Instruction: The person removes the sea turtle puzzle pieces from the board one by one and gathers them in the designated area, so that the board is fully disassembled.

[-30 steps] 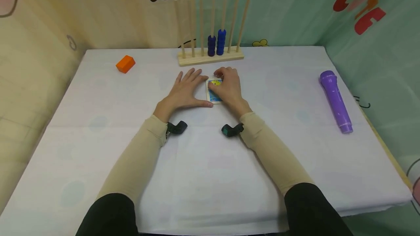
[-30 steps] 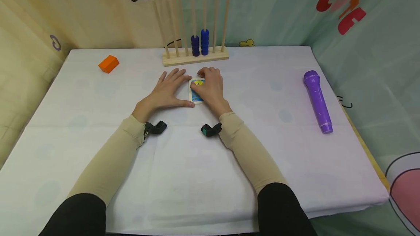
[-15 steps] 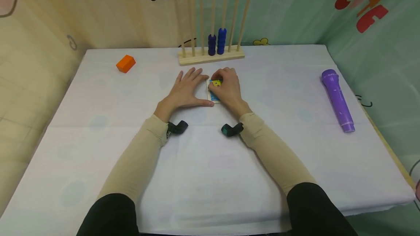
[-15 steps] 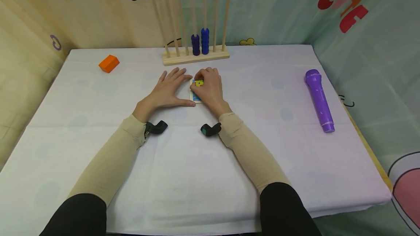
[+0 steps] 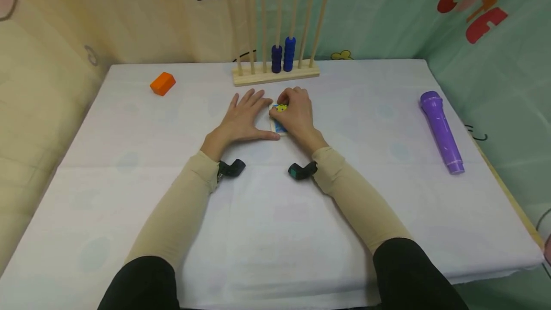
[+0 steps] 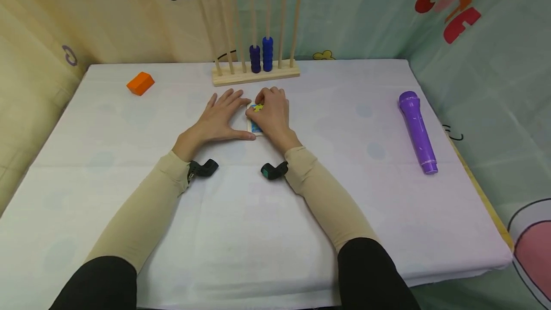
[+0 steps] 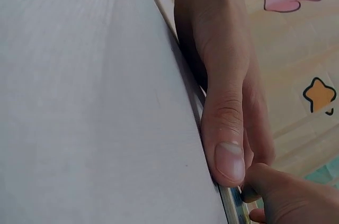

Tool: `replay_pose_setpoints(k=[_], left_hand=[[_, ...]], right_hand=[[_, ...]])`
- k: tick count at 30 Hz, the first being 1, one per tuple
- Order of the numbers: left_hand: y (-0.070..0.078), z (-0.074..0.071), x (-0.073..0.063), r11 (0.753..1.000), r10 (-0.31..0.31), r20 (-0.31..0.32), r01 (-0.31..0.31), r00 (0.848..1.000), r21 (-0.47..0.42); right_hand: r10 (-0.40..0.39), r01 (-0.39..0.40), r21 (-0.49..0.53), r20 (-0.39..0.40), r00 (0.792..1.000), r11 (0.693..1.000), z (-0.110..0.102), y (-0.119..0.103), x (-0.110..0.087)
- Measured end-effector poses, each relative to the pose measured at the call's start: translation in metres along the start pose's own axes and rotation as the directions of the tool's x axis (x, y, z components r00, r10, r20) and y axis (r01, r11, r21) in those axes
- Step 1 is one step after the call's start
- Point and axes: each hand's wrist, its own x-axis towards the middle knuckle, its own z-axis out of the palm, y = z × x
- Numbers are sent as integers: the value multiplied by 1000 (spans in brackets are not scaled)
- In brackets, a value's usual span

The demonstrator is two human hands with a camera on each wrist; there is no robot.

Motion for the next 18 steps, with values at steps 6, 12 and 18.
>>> replay_pose_setpoints(k=[6,12,18], left_hand=[[0,-3,-1,1000,1,-13,-1,1000,-4],[2,-3,-1,1000,0,-7,0,1000,-5],[3,-1,-1,1000,0,4,0,1000,-17]], right_hand=[[-28,28,-7,-47,999,1000,1,-3,1],[-26,25,-12,-47,999,1000,1,-2,-1],[-34,35,30,-26,999,999,3,3,-3]])
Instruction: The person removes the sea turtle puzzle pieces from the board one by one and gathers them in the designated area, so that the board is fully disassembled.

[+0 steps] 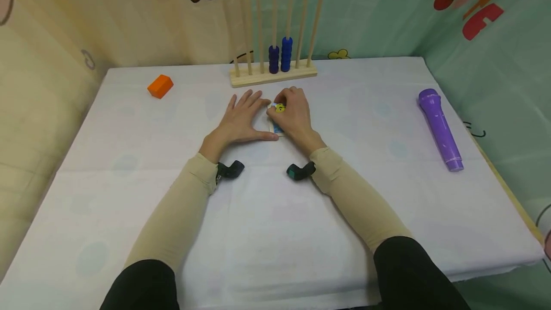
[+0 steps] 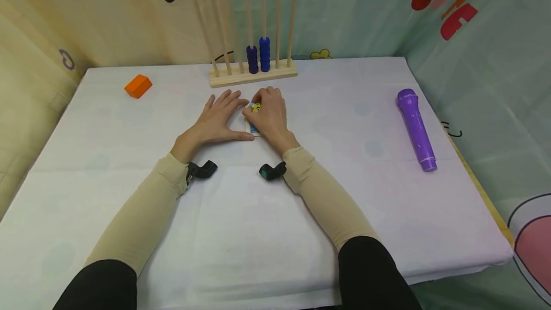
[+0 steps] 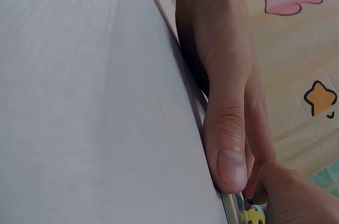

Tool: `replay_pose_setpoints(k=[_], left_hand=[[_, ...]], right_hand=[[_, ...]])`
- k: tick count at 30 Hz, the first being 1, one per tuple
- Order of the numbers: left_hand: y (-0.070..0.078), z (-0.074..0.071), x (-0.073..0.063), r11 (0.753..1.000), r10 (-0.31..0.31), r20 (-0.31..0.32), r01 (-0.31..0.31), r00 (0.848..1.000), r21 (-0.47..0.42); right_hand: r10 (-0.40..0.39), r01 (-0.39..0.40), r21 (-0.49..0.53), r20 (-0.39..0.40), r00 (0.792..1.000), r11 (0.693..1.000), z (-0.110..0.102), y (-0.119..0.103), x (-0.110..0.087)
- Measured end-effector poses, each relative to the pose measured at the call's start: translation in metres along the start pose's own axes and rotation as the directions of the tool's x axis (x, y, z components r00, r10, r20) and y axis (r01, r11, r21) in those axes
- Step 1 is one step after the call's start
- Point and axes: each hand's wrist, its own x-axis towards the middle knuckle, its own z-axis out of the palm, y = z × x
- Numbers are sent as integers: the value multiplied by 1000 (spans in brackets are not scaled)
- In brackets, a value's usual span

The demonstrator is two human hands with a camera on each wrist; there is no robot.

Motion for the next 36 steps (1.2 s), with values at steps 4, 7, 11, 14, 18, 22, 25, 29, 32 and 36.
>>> replay_pose_setpoints(k=[4,7,11,14,18,22,25,29,32,36], left_hand=[[-1,1,0,1000,0,-3,0,1000,-4],[-1,2,0,1000,0,-6,0,1000,2],[-2,4,-1,1000,-9,-5,9,1000,6],[-2,5,-1,1000,-13,-6,13,1000,2],[-2,5,-1,1000,-10,-12,10,1000,-5],[-2,5,0,1000,-7,-13,6,1000,-8],[-1,6,1,1000,-9,-4,9,1000,-7],[-1,6,2,1000,-7,-3,7,1000,-1],[-1,5,1,1000,-7,-6,7,1000,-4],[-1,4,0,1000,-13,1,13,1000,-12]], right_hand=[[-17,18,101,-4,1000,995,-1,3,1],[-6,6,223,-1,1000,975,-3,7,2],[37,-48,376,36,999,925,-10,12,4],[72,-90,450,57,996,888,-19,18,8],[169,-167,485,39,985,859,-31,31,11],[273,-234,456,-20,962,859,-42,46,11],[315,-260,399,-77,946,879,-49,58,10],[353,-297,300,-155,923,907,-55,71,12],[370,-324,242,-174,913,914,-57,75,12],[356,-331,165,-156,921,929,-57,77,11]])
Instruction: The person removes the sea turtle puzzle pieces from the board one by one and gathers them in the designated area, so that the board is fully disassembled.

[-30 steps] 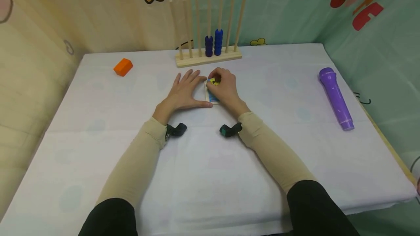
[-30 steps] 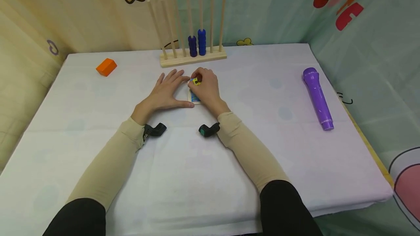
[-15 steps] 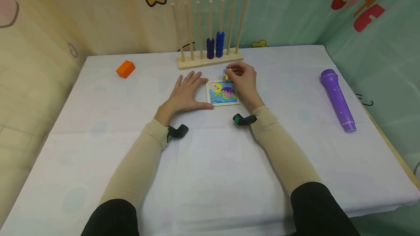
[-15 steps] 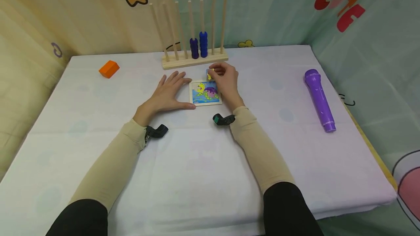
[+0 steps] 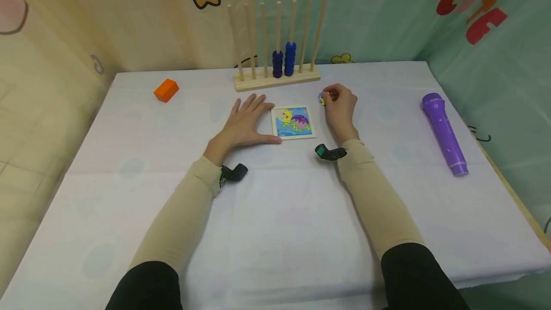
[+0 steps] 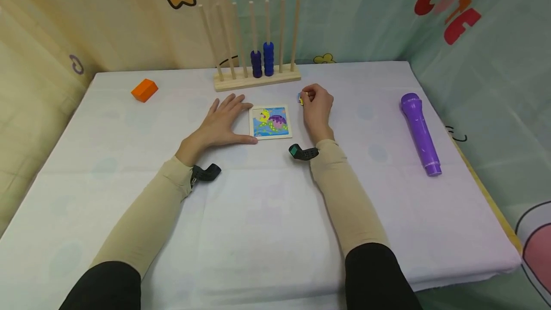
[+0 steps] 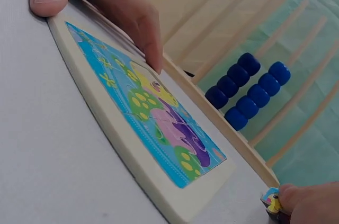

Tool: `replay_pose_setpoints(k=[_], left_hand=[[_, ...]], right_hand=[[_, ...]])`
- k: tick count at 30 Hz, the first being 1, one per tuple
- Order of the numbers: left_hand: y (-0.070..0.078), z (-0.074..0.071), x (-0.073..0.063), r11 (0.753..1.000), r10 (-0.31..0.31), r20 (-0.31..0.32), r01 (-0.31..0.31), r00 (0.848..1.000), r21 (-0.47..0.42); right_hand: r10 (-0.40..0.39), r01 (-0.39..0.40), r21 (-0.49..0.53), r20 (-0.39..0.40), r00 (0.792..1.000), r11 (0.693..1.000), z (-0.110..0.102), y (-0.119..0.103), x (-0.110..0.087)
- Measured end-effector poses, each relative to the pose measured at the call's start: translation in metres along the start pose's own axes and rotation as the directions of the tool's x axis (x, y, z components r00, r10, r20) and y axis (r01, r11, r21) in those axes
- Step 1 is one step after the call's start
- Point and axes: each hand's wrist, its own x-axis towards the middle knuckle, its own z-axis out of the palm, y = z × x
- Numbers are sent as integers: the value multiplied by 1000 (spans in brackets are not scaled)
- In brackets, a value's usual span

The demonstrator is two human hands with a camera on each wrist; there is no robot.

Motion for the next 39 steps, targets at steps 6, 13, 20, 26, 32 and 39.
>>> replay_pose_setpoints(k=[6,13,20,26,32,39], left_hand=[[2,1,0,1000,1,5,-1,1000,4],[0,-1,-5,1000,-12,11,12,1000,13],[-4,-3,-10,1000,-16,-14,16,1000,5],[-6,-2,-10,1000,-7,-27,7,1000,1],[-1,-3,-9,1000,1,-35,-1,999,-2],[3,-1,-5,1000,19,-40,-19,999,9]], right_hand=[[-80,77,-68,-41,996,995,-1,3,-3],[-170,165,-67,-81,982,984,14,-2,-9],[-253,253,14,-45,967,967,28,-17,-17],[-274,274,-9,26,961,962,36,-27,-26],[-314,316,-12,69,947,949,37,-32,-35],[-383,389,-12,144,912,921,37,-29,-38]])
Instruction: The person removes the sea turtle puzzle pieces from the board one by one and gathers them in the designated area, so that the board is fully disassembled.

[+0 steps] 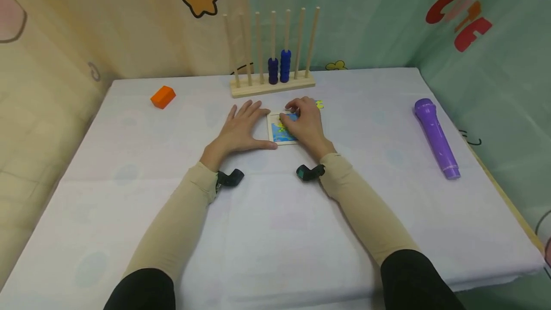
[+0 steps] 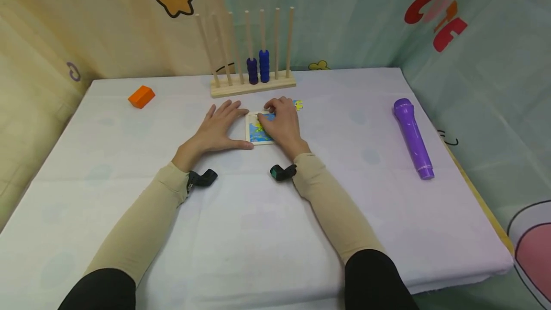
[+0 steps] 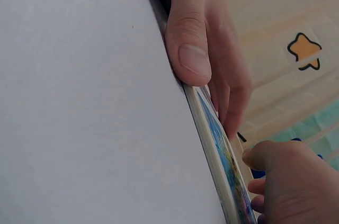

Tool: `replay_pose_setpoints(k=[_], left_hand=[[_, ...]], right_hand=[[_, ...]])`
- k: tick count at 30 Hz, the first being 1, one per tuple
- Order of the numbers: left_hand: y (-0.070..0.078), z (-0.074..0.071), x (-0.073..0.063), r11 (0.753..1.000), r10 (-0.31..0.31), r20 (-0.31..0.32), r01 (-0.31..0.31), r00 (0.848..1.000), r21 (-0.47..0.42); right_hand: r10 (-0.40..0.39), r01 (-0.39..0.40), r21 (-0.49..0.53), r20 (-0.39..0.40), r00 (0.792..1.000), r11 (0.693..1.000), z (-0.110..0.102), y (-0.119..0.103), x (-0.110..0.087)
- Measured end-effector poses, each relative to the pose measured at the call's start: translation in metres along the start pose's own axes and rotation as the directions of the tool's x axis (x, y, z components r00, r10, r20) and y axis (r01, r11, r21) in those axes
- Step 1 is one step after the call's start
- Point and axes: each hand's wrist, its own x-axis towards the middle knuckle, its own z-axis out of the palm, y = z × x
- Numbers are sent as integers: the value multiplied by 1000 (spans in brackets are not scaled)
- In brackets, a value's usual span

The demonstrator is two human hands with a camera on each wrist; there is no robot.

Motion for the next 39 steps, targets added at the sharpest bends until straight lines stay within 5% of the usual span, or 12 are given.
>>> replay_pose_setpoints(k=[13,20,30,39], left_hand=[[-1,2,0,1000,-17,0,17,1000,-2],[0,1,0,1000,-17,10,17,1000,-10],[-2,1,2,1000,-17,-3,17,1000,7],[-1,1,2,1000,-11,9,11,1000,7]], right_hand=[[55,-40,-106,145,988,994,2,-8,2],[96,-80,-147,107,990,986,4,-13,2],[16,-13,-91,31,999,996,5,-14,2],[-19,21,-37,45,999,999,4,-11,1]])
